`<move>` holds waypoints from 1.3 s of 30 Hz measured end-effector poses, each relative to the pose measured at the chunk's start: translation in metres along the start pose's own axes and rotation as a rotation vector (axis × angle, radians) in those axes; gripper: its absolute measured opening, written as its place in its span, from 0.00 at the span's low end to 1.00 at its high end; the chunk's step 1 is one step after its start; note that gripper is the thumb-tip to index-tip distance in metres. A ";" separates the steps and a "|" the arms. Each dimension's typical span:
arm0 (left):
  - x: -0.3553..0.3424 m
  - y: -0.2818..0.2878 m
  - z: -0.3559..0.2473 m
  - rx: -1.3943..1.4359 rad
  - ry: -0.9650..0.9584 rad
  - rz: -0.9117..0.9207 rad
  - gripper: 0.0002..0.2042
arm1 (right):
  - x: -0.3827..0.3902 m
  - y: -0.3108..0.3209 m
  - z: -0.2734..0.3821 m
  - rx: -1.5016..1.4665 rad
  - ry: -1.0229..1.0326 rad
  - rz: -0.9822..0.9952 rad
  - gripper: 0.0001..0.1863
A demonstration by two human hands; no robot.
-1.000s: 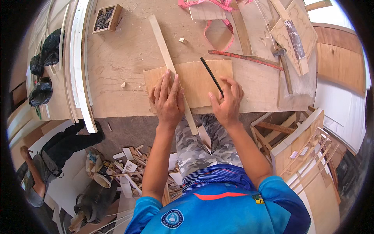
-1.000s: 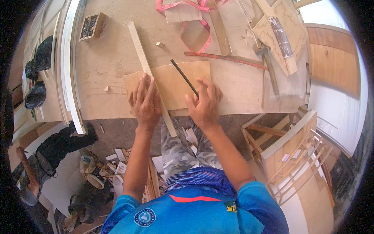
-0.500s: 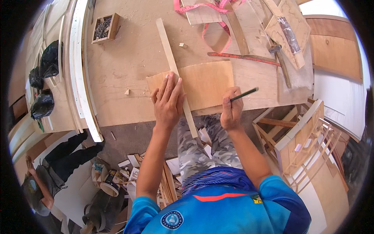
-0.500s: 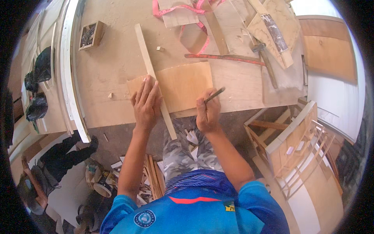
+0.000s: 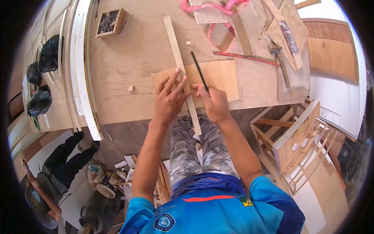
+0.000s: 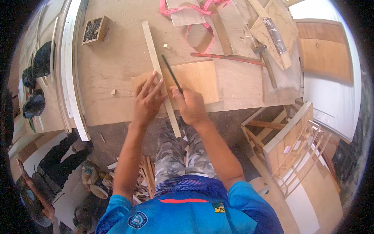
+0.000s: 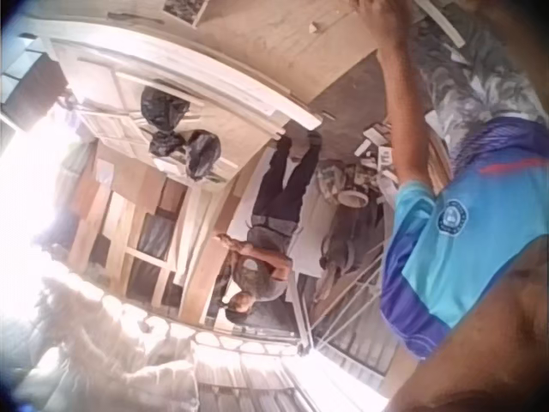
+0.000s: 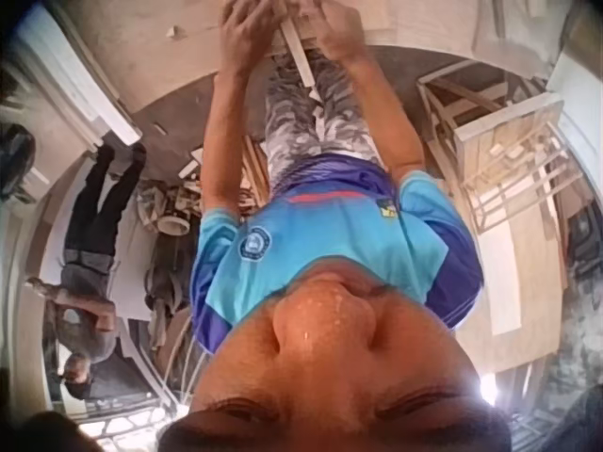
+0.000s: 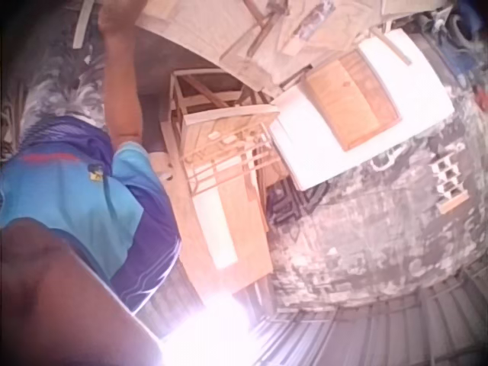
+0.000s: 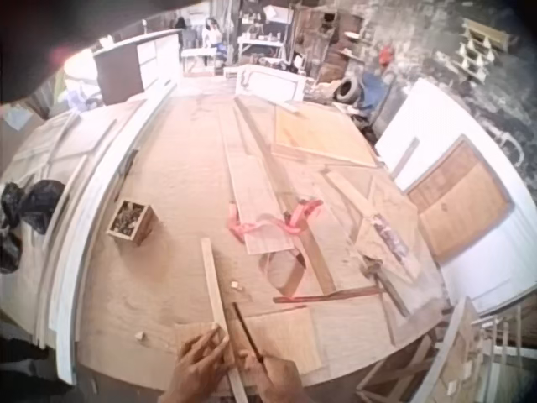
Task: The person measures a small piece of wood using a tape measure and marks a cutting line onto a wooden board using a pencil and a thin piece of wood as a straightedge.
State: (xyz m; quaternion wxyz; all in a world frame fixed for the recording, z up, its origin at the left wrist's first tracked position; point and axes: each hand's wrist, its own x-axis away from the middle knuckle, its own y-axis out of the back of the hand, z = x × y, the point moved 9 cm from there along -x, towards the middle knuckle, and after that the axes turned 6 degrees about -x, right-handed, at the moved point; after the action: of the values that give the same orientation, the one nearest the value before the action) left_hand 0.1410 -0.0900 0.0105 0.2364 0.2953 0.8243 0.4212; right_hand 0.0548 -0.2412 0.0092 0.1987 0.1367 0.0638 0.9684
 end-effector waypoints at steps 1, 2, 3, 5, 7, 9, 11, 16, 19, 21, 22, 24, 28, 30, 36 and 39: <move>-0.001 0.002 0.005 -0.002 0.011 -0.001 0.31 | -0.002 -0.003 0.006 0.093 0.008 0.021 0.25; -0.003 0.006 0.006 -0.004 -0.036 -0.005 0.32 | -0.006 -0.006 0.007 0.093 0.005 0.032 0.25; -0.003 0.008 0.003 0.000 -0.084 0.001 0.33 | -0.007 -0.007 0.007 0.141 0.009 0.031 0.25; -0.004 0.010 0.001 0.003 -0.082 -0.014 0.33 | -0.007 -0.006 0.002 0.188 0.000 0.035 0.25; -0.003 0.010 0.002 -0.002 -0.087 -0.043 0.32 | -0.009 -0.007 -0.002 0.096 -0.020 0.060 0.24; -0.003 0.010 0.004 0.029 -0.082 -0.087 0.32 | -0.009 -0.007 0.000 0.070 -0.020 0.074 0.24; 0.003 0.006 0.007 0.016 -0.082 -0.068 0.32 | -0.009 -0.008 0.002 0.049 -0.009 0.088 0.23; 0.000 0.006 0.006 0.038 -0.094 -0.071 0.31 | -0.013 -0.007 -0.006 -0.095 0.039 0.116 0.23; -0.001 0.010 0.002 -0.002 -0.113 -0.099 0.33 | -0.011 -0.012 0.002 0.007 0.130 0.082 0.22; 0.000 0.010 0.002 -0.020 -0.071 -0.066 0.32 | -0.012 -0.011 0.006 0.002 0.039 0.131 0.21; 0.001 0.012 0.002 -0.020 -0.065 -0.065 0.32 | -0.011 -0.015 0.003 -0.008 -0.057 0.175 0.21; 0.002 0.016 0.004 0.010 -0.041 -0.069 0.30 | -0.010 -0.020 0.009 0.036 0.016 0.175 0.21; 0.006 0.018 0.009 0.072 -0.034 -0.146 0.28 | -0.015 -0.023 0.020 0.098 0.089 0.160 0.20; 0.015 0.023 0.009 -0.067 0.003 -0.205 0.26 | -0.018 -0.023 0.020 0.072 0.026 0.170 0.20; 0.034 0.022 0.008 -0.013 0.112 -0.234 0.23 | -0.016 -0.036 0.018 0.027 0.097 0.193 0.22; 0.039 0.022 0.011 0.012 0.115 -0.274 0.23 | -0.013 -0.043 0.020 0.048 0.129 0.209 0.23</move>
State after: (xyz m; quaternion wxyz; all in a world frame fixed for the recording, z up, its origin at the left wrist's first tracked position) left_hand 0.1265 -0.0466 0.0170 0.2424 0.1569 0.8715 0.3964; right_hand 0.0881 -0.2060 0.0179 0.0890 0.0848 0.0852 0.9888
